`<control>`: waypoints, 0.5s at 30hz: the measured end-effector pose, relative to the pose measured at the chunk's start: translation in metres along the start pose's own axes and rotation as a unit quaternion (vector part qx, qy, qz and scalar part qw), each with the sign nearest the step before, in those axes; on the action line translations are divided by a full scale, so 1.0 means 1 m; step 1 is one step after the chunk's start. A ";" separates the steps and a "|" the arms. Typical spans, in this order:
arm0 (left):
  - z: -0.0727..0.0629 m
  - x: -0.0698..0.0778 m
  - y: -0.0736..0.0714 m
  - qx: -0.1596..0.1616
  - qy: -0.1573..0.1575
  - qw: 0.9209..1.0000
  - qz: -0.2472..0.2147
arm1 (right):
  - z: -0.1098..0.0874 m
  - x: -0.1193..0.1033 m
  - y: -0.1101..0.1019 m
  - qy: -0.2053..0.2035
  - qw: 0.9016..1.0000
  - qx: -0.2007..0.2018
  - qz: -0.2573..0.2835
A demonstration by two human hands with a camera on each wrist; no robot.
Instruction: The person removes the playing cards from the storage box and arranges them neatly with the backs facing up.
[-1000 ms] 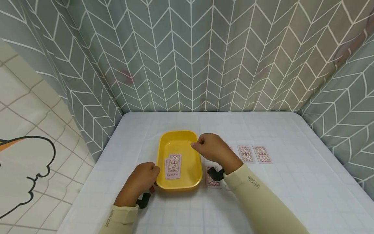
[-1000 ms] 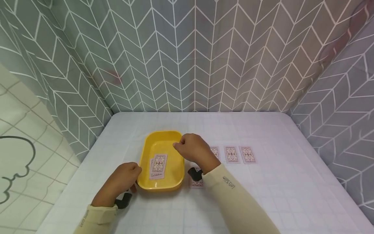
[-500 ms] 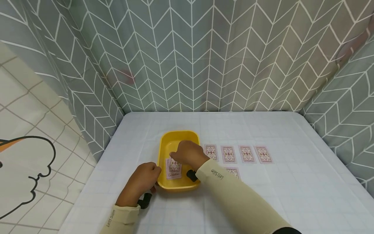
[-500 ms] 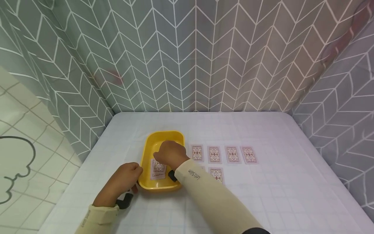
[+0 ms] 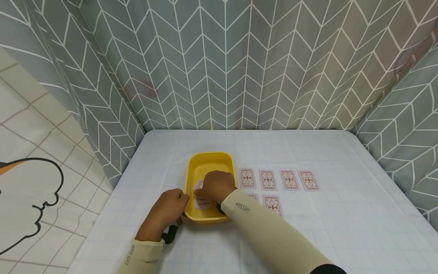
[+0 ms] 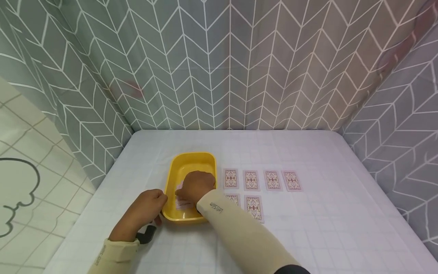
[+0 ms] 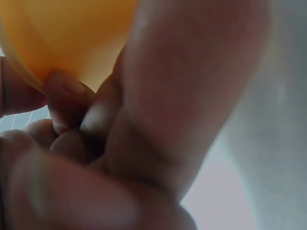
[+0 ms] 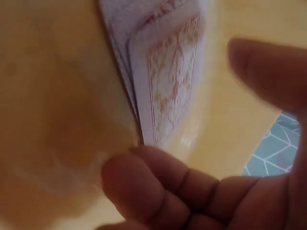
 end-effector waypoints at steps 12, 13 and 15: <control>0.001 0.000 0.000 -0.001 0.002 1.000 0.000 | 0.004 -0.004 0.004 0.008 0.996 -0.007 -0.084; 0.001 -0.001 0.000 -0.001 0.002 1.000 0.000 | 0.004 -0.004 0.004 0.007 0.997 -0.009 -0.081; 0.001 -0.001 0.001 0.000 0.003 1.000 -0.001 | 0.004 -0.003 0.004 0.003 0.997 -0.013 -0.071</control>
Point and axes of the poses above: each hand's wrist, its own z-axis towards the middle knuckle, its own y-axis out of the palm, x = y × z, the point moved 4 cm from there along z, towards the middle knuckle, and after that the axes turned 4 degrees about x, right-handed, at the moved point
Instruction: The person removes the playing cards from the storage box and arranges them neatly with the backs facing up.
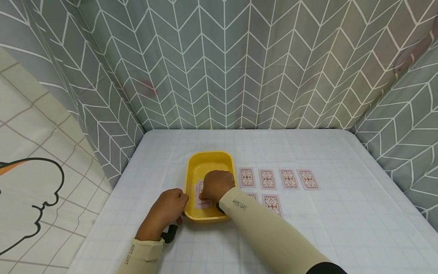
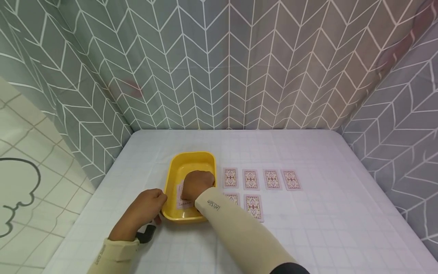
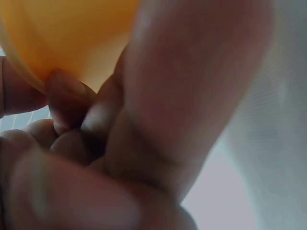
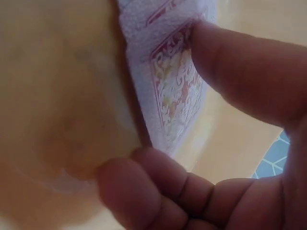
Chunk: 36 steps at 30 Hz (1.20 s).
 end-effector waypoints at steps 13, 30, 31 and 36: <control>-0.001 0.001 0.000 0.005 -0.002 1.000 -0.003 | -0.007 0.009 -0.014 -0.016 0.985 -0.044 0.168; -0.001 0.000 0.001 0.000 -0.009 1.000 -0.004 | -0.016 0.025 -0.038 -0.009 0.958 -0.088 0.272; -0.001 0.000 0.001 0.001 -0.009 1.000 -0.004 | -0.018 0.028 -0.041 -0.008 0.955 -0.087 0.284; 0.000 -0.001 0.000 0.001 -0.014 1.000 -0.002 | -0.025 0.054 -0.056 -0.010 0.946 -0.069 0.315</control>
Point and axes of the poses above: each hand's wrist, its own z-axis towards the middle knuckle, its own y-axis out of the palm, x = y × z, the point moved 4 cm from there along z, towards the middle knuckle, and after that the axes turned 4 degrees about x, right-handed, at the moved point
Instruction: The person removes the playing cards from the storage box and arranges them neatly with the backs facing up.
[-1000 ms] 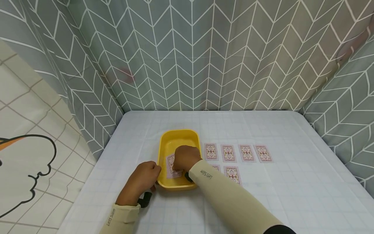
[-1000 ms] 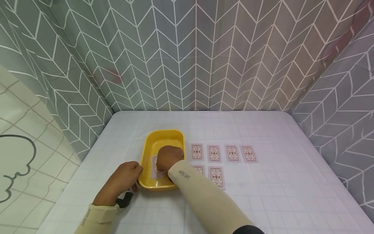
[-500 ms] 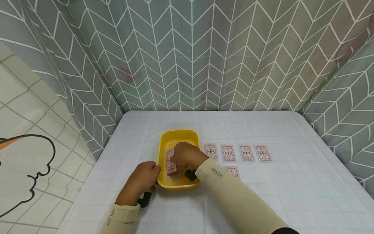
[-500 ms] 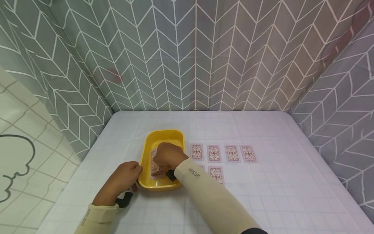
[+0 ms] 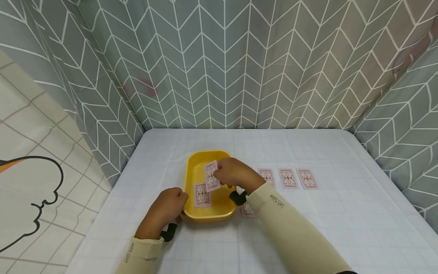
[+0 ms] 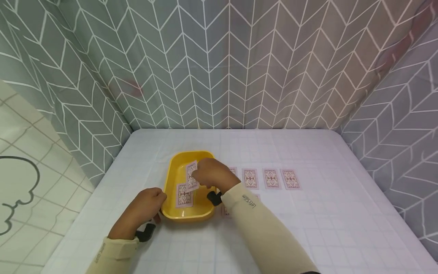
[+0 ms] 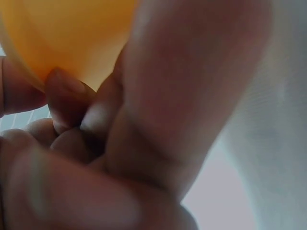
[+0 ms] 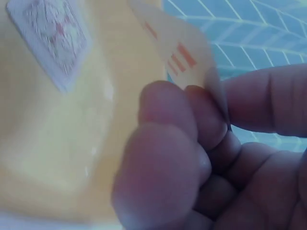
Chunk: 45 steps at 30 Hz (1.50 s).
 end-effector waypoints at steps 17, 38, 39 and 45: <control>-0.001 0.000 0.001 -0.001 -0.005 1.000 -0.005 | -0.042 0.084 -0.057 0.007 0.996 0.066 0.065; 0.001 -0.004 0.002 -0.001 -0.004 1.000 -0.008 | -0.077 0.136 -0.069 0.020 0.992 0.084 0.089; 0.001 -0.004 0.001 0.000 -0.004 1.000 -0.008 | -0.079 0.140 -0.070 0.022 0.992 0.084 0.087; 0.001 -0.003 0.001 0.002 0.004 1.000 -0.017 | -0.093 0.162 -0.070 0.025 0.993 0.085 0.072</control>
Point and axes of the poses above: each hand's wrist, its own z-axis towards the middle knuckle, its own y-axis out of the palm, x = y × z, the point moved 4 cm from there along z, towards the middle knuckle, and after that the axes turned 4 degrees about x, right-handed, at the moved point
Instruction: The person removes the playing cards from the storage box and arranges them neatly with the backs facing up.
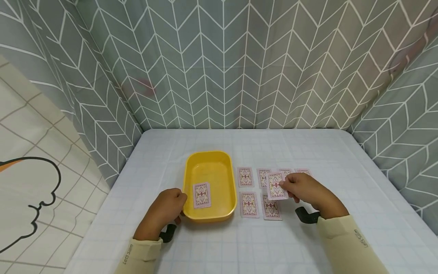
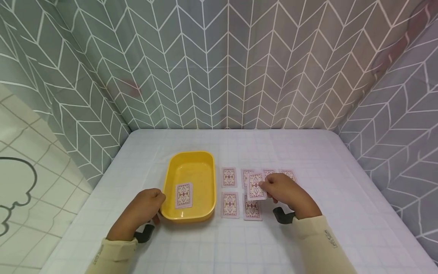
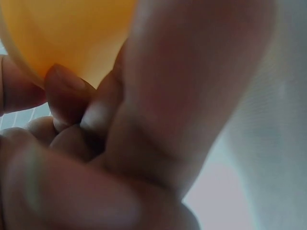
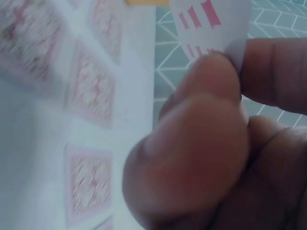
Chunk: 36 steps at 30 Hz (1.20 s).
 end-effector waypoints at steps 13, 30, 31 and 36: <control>-0.002 0.001 -0.002 0.000 -0.004 1.000 -0.003 | -0.014 0.043 -0.011 0.024 0.999 -0.036 0.007; 0.000 0.003 -0.003 -0.007 -0.008 1.000 0.006 | -0.022 0.071 -0.002 0.048 0.998 -0.019 -0.022; 0.000 0.003 -0.002 -0.007 -0.009 1.000 0.007 | -0.022 0.072 -0.002 0.048 0.998 -0.012 -0.032; -0.001 0.002 -0.001 -0.010 -0.005 1.000 0.008 | -0.021 0.075 -0.001 0.055 0.995 0.017 -0.080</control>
Point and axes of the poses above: each hand's wrist, its own z-axis towards the middle knuckle, its own y-axis out of the palm, x = y × z, the point moved 4 cm from there along z, towards the middle knuckle, and after that the axes turned 4 degrees about x, right-handed, at the moved point
